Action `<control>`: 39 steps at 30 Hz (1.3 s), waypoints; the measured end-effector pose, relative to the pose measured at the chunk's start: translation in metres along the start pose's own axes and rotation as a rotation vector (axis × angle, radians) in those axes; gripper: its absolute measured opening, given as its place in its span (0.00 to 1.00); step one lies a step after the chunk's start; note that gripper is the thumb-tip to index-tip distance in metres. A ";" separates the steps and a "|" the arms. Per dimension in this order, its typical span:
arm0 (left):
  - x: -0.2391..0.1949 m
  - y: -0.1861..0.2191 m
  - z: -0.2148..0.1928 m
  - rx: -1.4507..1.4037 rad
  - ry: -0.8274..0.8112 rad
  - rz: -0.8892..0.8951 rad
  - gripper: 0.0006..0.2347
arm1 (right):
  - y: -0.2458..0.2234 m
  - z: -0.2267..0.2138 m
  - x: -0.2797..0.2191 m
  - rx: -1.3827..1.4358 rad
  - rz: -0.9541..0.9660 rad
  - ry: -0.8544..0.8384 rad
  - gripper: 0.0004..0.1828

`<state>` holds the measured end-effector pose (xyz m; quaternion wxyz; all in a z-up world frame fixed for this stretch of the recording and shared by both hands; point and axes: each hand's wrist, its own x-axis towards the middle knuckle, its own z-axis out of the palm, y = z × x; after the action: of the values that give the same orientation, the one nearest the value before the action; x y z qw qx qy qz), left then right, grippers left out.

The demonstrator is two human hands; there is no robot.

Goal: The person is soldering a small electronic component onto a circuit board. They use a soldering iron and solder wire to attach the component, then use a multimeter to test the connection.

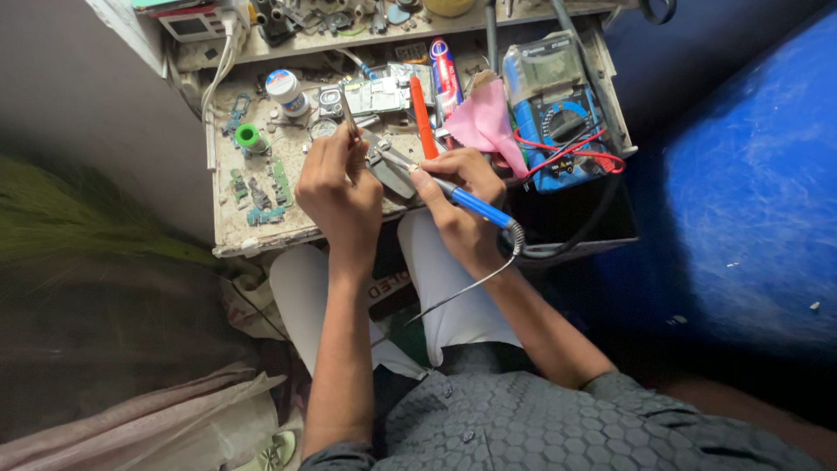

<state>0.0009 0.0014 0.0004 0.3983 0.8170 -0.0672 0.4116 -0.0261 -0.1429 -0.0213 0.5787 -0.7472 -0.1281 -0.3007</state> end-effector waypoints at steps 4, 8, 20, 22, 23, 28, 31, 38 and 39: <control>-0.001 0.002 -0.001 -0.011 -0.008 -0.018 0.09 | 0.002 0.000 -0.001 0.073 0.021 -0.006 0.05; -0.001 0.002 -0.001 -0.009 -0.005 -0.016 0.09 | 0.004 0.000 -0.001 0.065 0.026 -0.001 0.05; -0.004 -0.002 0.001 -0.202 -0.030 0.021 0.14 | -0.002 -0.006 -0.002 0.016 0.029 0.016 0.06; -0.007 -0.001 0.004 -0.104 -0.036 0.009 0.09 | -0.001 -0.006 -0.003 0.050 0.076 -0.001 0.06; -0.006 -0.001 0.004 -0.038 -0.031 0.007 0.06 | 0.000 -0.005 -0.001 0.084 0.085 0.003 0.06; -0.004 0.001 0.008 -0.030 -0.027 0.018 0.06 | 0.004 -0.004 0.002 0.004 -0.105 0.012 0.05; -0.006 0.000 0.005 -0.030 -0.025 0.016 0.07 | 0.006 -0.002 -0.001 0.152 0.088 0.001 0.06; -0.005 0.000 0.002 -0.026 -0.018 0.005 0.08 | 0.009 -0.001 -0.001 0.168 0.100 -0.027 0.05; -0.005 0.000 0.002 -0.037 -0.009 0.014 0.08 | 0.011 -0.001 0.000 0.157 0.104 -0.023 0.05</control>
<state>-0.0018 -0.0009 -0.0041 0.4103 0.8108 -0.0824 0.4092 -0.0210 -0.1470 -0.0296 0.6488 -0.7085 -0.1187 -0.2508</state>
